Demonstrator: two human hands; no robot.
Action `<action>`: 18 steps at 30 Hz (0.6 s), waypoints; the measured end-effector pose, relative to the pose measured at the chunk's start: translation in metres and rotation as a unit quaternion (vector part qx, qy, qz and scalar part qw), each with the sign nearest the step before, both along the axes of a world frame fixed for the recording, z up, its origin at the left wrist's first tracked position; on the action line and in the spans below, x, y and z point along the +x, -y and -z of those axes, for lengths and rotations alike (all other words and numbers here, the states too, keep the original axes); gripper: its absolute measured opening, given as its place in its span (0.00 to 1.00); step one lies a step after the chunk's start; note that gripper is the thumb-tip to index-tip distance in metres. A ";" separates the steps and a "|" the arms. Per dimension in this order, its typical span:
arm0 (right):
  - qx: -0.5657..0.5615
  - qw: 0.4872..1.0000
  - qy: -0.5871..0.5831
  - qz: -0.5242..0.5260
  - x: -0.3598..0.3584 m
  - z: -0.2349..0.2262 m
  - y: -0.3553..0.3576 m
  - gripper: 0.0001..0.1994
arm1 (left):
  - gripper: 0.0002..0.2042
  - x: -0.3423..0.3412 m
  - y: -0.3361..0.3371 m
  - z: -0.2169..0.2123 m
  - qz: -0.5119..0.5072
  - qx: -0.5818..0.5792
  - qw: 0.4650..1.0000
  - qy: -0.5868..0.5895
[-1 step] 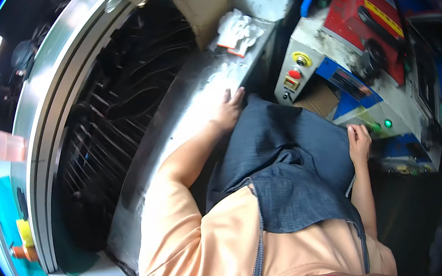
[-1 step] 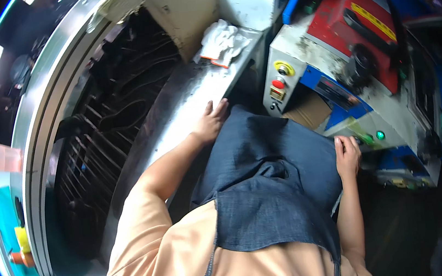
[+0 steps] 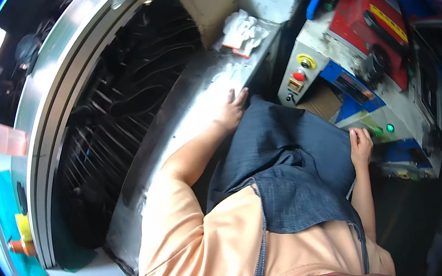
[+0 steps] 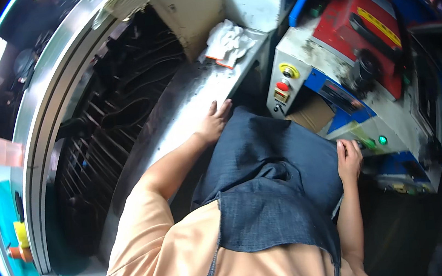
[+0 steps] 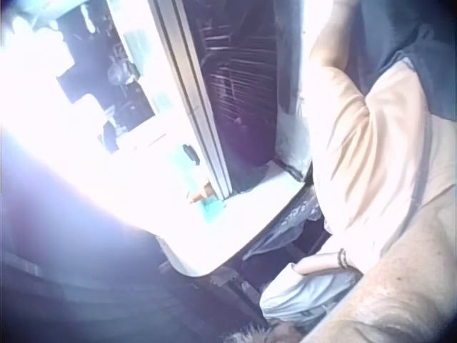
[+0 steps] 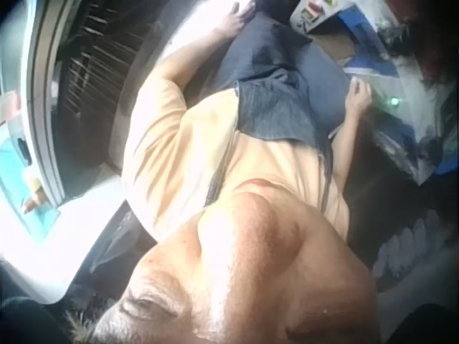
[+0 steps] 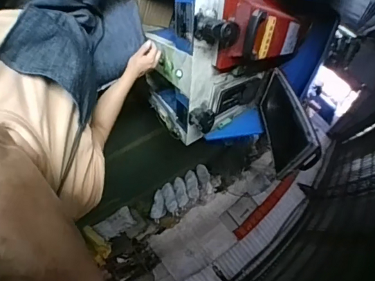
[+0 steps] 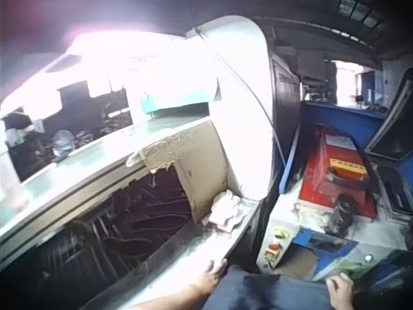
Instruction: The person repeatedly picks up black shoe parts from a metal rack and places them into a machine's processing slot. They handle the parts one at a time, moving between the rack and the machine throughout the clip.
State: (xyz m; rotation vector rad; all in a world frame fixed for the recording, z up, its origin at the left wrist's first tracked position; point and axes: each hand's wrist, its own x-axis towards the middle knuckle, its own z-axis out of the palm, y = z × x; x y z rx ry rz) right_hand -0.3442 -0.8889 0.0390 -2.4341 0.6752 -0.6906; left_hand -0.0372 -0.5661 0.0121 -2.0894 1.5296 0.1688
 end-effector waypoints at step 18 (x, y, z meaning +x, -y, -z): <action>-0.018 0.998 0.009 -0.063 0.031 0.000 -0.016 0.08 | 0.28 0.010 -0.015 0.048 -0.281 -0.375 0.819 -0.331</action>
